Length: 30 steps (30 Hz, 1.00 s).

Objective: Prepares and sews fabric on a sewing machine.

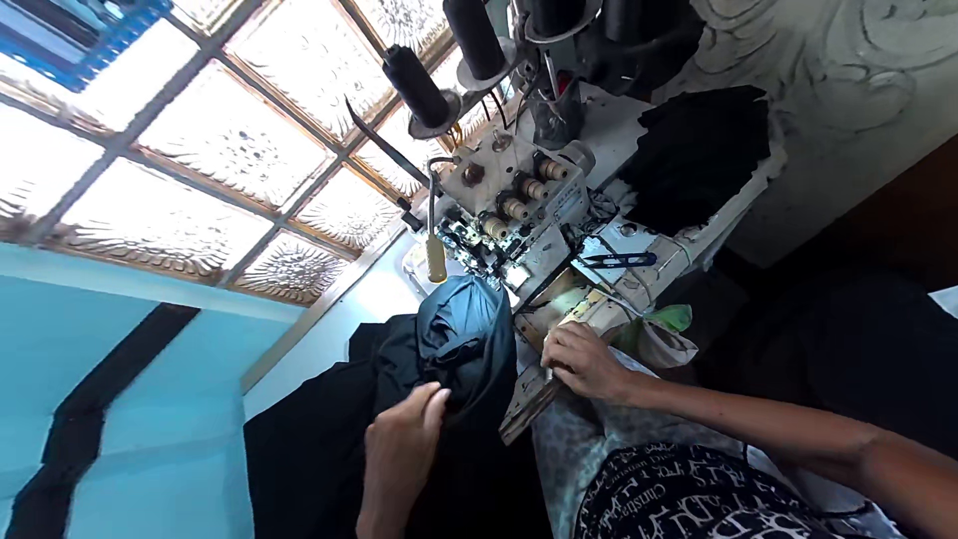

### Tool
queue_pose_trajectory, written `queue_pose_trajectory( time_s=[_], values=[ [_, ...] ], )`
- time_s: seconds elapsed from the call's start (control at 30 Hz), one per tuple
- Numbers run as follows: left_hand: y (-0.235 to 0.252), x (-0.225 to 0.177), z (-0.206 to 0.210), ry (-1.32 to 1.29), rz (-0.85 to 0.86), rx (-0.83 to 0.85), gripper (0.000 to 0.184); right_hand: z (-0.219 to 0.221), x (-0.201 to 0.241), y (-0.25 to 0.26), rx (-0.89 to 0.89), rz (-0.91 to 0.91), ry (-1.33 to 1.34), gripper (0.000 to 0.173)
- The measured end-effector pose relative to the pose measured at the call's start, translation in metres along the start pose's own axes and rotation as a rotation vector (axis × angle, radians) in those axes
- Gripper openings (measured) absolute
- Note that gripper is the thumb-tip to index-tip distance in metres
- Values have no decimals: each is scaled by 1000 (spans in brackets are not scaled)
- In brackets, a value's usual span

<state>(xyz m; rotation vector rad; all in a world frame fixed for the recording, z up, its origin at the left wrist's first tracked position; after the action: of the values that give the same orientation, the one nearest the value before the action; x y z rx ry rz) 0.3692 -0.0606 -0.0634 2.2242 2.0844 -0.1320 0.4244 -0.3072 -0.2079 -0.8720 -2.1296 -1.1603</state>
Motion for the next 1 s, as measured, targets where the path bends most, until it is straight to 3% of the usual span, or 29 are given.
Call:
queue_pose_trajectory(
  time_s=[0.13, 0.27, 0.37, 0.47, 0.57, 0.6, 0.67, 0.73, 0.8, 0.87, 1.0],
  values=[
    [22, 10, -24, 72, 264, -293, 24, 5, 17, 2, 97, -96, -35, 12],
    [56, 46, 7, -6, 400, -149, 30, 1, 32, 3, 328, -15, -1, 14],
    [65, 52, 12, -179, 432, -104, 22, -1, 42, 11, 553, 90, 26, 30],
    [50, 13, -30, -348, 510, -37, 25, 15, 53, 32, 579, 48, 2, 43],
    [30, -47, -79, -484, 854, 154, 25, 26, 91, 57, 435, -86, 127, 41],
    [29, -63, -86, -493, 946, 202, 25, 13, 115, 65, 513, -60, 179, 40],
    [32, -77, -90, -340, 989, 187, 25, 16, 135, 72, 741, -54, 162, 45],
    [41, -71, -94, -25, 881, 87, 30, 56, 114, 60, 986, -157, 77, 53],
    [55, -53, -101, 275, 702, 61, 32, 66, 93, 44, 1040, -193, 95, 35],
    [69, -24, -110, 377, 541, 60, 30, 39, 85, 44, 913, -187, 212, 20],
    [80, 9, -133, 126, 515, 56, 31, -20, 86, 77, 251, -147, 410, 16]
  ],
)
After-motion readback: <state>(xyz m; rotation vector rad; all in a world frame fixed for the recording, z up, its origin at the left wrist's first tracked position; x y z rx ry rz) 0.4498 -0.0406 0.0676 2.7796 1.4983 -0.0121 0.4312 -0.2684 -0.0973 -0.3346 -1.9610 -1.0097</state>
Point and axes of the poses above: each hand's wrist, its own y-axis towards the middle knuckle, its own z-axis out of the palm, x = y × z, the point moved 2 cm from there along y, towards the middle knuckle, and after that the axes turned 2 degrees about y, right-handed, at the moved point
